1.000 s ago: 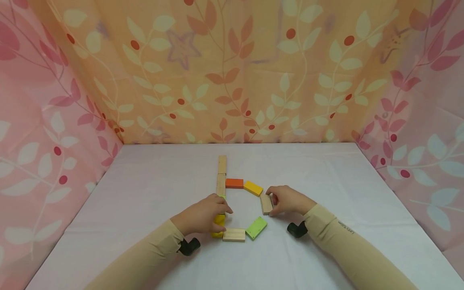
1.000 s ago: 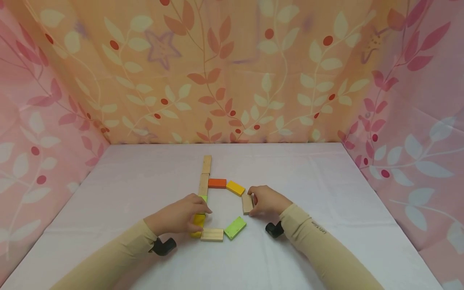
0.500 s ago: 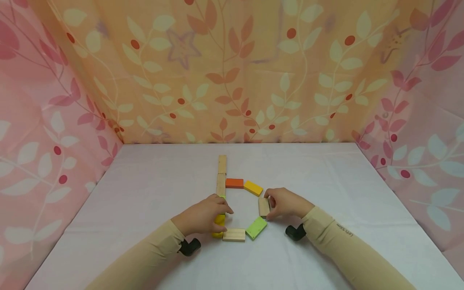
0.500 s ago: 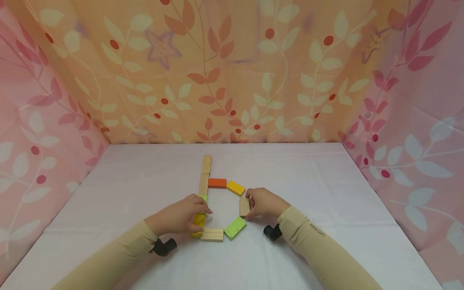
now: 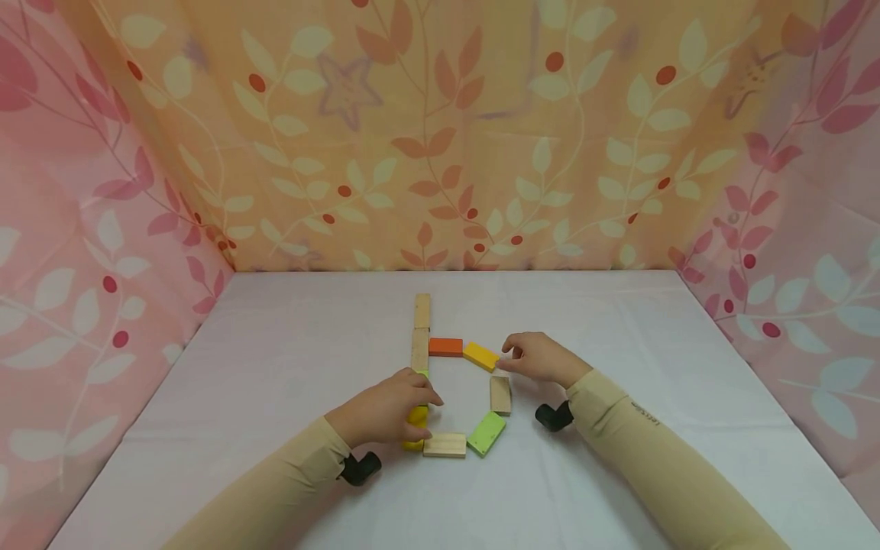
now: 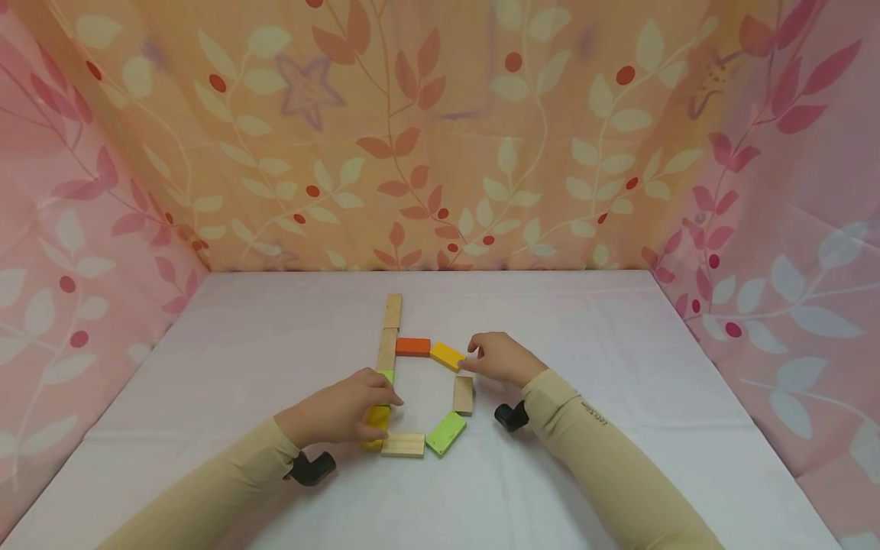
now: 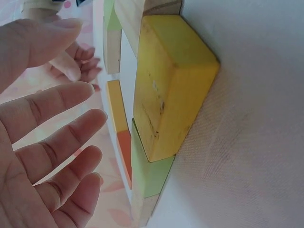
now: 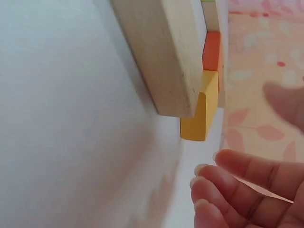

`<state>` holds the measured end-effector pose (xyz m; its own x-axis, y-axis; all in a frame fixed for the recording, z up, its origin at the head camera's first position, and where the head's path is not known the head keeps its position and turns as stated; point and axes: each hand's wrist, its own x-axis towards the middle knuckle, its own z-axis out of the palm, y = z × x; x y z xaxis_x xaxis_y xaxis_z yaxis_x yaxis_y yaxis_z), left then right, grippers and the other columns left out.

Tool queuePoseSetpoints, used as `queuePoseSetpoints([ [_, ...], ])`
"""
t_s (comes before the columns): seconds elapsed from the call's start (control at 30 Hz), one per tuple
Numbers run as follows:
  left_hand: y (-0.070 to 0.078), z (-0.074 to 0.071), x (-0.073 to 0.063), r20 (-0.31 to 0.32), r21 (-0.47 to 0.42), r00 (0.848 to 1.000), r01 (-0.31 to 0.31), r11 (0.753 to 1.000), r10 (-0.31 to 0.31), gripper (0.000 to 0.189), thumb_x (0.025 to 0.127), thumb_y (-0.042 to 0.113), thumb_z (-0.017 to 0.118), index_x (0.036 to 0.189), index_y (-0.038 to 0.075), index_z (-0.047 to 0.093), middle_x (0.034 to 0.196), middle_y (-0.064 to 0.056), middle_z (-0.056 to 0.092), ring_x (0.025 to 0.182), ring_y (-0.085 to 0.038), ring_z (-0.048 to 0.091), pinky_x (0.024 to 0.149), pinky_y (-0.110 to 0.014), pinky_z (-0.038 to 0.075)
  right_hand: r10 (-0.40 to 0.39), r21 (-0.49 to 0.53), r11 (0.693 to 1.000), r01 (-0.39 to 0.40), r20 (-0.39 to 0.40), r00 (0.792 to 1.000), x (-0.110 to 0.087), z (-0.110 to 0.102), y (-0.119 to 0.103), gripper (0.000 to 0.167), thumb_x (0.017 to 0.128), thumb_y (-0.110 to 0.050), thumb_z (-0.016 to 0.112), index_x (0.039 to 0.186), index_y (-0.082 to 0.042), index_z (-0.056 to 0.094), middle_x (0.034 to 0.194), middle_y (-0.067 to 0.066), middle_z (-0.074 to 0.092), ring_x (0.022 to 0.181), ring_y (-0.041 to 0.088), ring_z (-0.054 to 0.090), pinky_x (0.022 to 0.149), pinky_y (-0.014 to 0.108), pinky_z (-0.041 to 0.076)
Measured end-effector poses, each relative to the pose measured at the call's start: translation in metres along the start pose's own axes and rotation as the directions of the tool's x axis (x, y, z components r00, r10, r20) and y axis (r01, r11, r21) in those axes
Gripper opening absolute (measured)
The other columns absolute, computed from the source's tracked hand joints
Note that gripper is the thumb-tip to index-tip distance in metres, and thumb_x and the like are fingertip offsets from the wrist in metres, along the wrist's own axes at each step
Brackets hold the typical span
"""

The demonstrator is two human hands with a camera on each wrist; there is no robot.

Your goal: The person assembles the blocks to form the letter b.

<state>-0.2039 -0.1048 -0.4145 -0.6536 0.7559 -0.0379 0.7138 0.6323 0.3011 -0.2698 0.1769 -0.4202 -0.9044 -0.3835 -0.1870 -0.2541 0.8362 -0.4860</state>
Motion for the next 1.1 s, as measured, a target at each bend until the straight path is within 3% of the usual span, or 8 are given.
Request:
queuePoseSetpoints([
  [0.17, -0.001, 0.0, 0.0, -0.004, 0.011, 1.0, -0.005, 1.0, 0.005, 0.04, 0.077, 0.033, 0.072, 0.111, 0.015, 0.064, 0.106, 0.003, 0.056, 0.103, -0.014, 0.045, 0.088, -0.027, 0.042, 0.013, -0.019, 1.0, -0.013, -0.002, 1.0, 0.016, 0.001, -0.003, 0.026, 0.082, -0.027, 0.068, 0.098, -0.008, 0.063, 0.079, 0.001, 0.058, 0.07, 0.017, 0.051, 0.06, 0.028, 0.044],
  [0.53, -0.002, -0.002, 0.0, 0.002, 0.014, 1.0, 0.01, 1.0, -0.01, 0.04, 0.077, 0.034, 0.073, 0.111, 0.016, 0.065, 0.106, 0.003, 0.057, 0.105, -0.015, 0.046, 0.09, -0.03, 0.042, 0.057, -0.01, 0.998, -0.056, 0.008, 0.998, 0.032, 0.01, -0.009, 0.024, 0.076, -0.024, 0.074, 0.091, -0.009, 0.063, 0.08, 0.002, 0.058, 0.074, 0.017, 0.051, 0.066, 0.029, 0.043],
  [1.1, -0.002, -0.002, 0.0, -0.002, 0.022, 1.0, 0.008, 1.0, -0.008, 0.039, 0.077, 0.033, 0.072, 0.11, 0.015, 0.065, 0.106, 0.004, 0.056, 0.105, -0.015, 0.046, 0.09, -0.029, 0.042, 0.084, -0.024, 0.996, -0.083, 0.052, 0.995, 0.032, 0.014, -0.007, 0.02, 0.076, -0.025, 0.073, 0.081, -0.011, 0.06, 0.075, 0.0, 0.057, 0.071, 0.016, 0.05, 0.061, 0.027, 0.041],
])
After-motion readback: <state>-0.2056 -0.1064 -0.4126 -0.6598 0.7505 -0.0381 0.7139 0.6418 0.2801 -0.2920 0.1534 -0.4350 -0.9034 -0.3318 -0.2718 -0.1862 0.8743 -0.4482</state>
